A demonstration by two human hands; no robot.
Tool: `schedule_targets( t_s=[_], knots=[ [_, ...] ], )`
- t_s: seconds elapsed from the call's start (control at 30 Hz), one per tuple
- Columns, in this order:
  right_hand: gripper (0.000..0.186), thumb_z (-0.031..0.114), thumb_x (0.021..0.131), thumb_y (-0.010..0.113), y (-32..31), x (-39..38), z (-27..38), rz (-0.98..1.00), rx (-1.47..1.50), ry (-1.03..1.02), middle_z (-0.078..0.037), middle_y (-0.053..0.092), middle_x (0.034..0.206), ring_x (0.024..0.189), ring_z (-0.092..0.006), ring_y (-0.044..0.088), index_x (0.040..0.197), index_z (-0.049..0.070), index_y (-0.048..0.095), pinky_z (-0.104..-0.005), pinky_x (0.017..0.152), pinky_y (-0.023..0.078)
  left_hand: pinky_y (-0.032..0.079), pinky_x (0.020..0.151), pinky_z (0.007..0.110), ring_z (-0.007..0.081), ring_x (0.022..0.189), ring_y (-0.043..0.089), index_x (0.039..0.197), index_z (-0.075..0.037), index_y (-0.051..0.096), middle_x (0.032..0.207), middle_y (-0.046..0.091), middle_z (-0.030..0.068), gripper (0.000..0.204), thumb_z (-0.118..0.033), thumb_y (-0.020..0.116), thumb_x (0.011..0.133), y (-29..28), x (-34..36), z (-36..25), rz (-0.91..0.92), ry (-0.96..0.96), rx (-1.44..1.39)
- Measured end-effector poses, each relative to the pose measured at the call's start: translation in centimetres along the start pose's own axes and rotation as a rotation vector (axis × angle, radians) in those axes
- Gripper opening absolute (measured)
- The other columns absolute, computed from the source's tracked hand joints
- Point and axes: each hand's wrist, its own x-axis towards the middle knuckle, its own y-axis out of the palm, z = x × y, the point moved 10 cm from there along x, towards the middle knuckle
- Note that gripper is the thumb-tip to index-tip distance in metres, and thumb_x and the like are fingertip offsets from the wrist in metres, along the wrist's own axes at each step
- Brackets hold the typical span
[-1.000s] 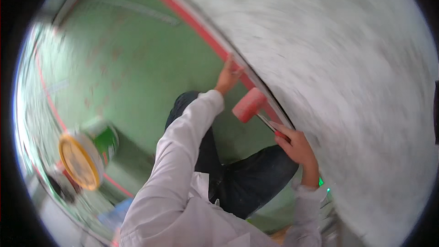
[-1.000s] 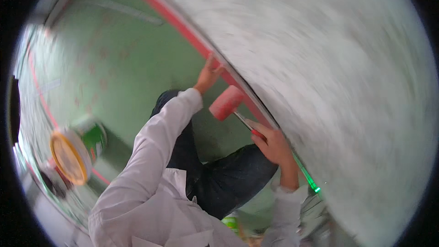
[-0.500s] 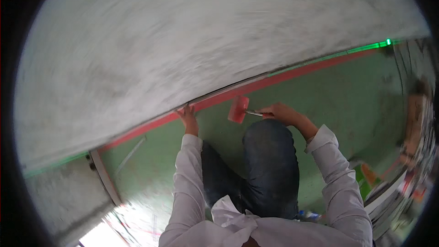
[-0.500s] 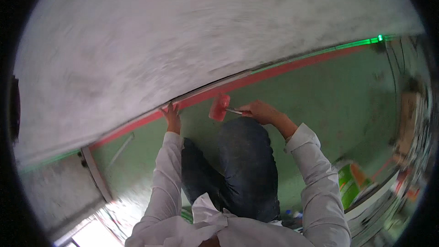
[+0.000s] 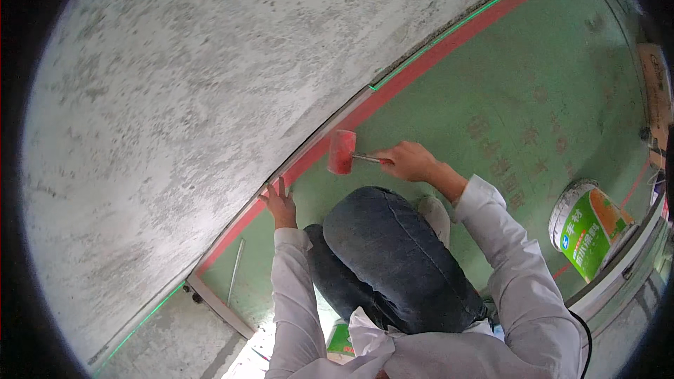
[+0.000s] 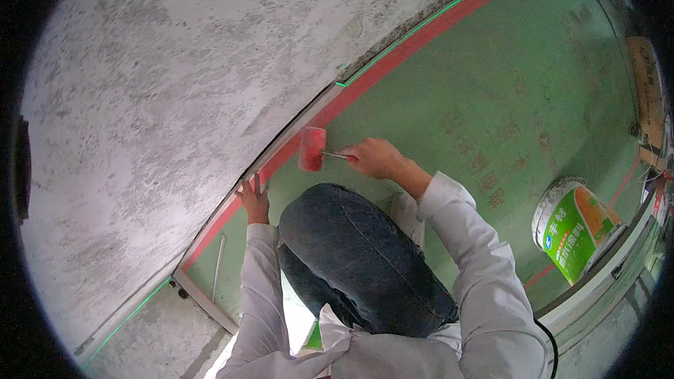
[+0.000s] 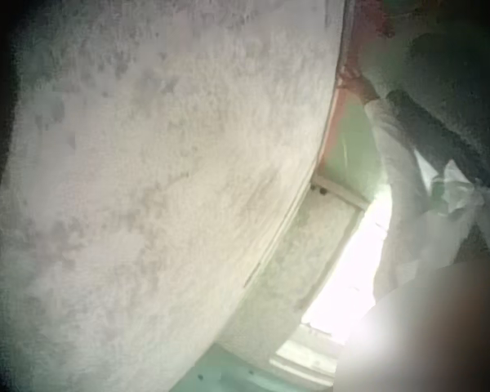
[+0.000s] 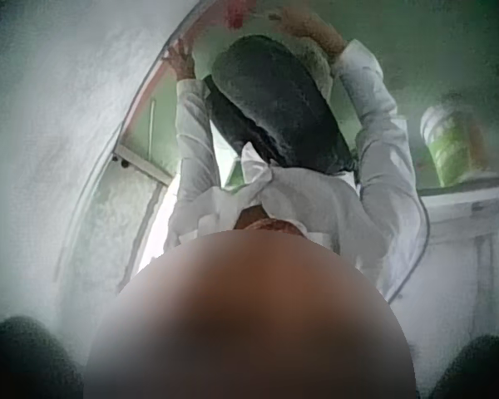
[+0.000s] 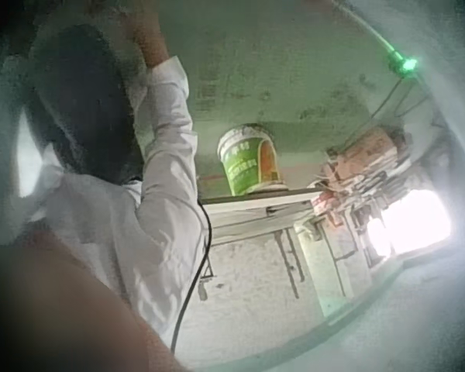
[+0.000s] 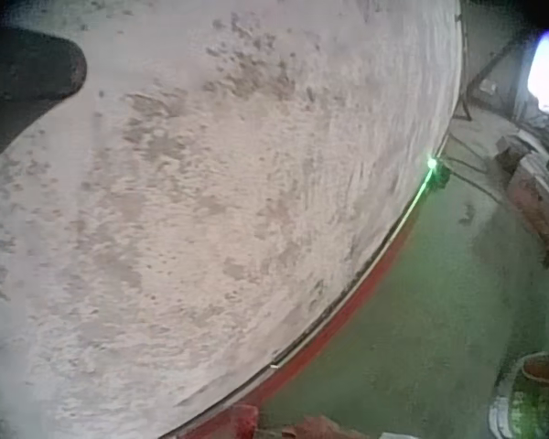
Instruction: Applying adhesive to tiles and installing them on a wall using a mallet and spacers.
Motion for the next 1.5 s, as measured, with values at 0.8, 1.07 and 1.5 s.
schedule_targets(
  t_s=[0.8,1.07,1.5],
  knots=[
    [0.058,0.019,0.102,0.068,-2.8,-9.1,-11.0,-0.808,0.313,0.577,-0.026,0.075,0.107,0.096,-0.0476,0.074,0.159,0.02,0.057,-0.0545,0.083,0.059,0.025,0.12,0.084,0.0365,0.152,0.054,0.167,-0.032,-0.036,0.184,0.017,0.0065,0.106,-0.034,0.057,0.115,3.1,-2.4,-8.3,-0.251,-0.89,-1.495],
    [0.059,0.016,0.102,0.069,-3.3,-8.6,-11.5,-0.767,0.329,0.537,-0.026,0.074,0.1,0.089,-0.0435,0.075,0.16,0.017,0.057,-0.0482,0.083,0.058,0.016,0.125,0.082,0.0377,0.15,0.055,0.166,-0.037,-0.036,0.185,0.015,0.0051,0.106,-0.033,0.057,0.116,3.6,-2.0,-8.4,-0.247,-0.882,-1.639],
    [0.058,0.016,0.102,0.068,-2.5,-10.4,-11.0,-0.839,0.355,0.583,-0.026,0.075,0.1,0.089,-0.0462,0.075,0.159,0.019,0.058,-0.0528,0.08,0.059,0.015,0.125,0.083,0.0388,0.152,0.052,0.168,-0.037,-0.034,0.185,0.016,0.004,0.111,-0.032,0.062,0.113,3.4,-2.1,-7.9,-0.274,-0.885,-1.597]
  ],
)
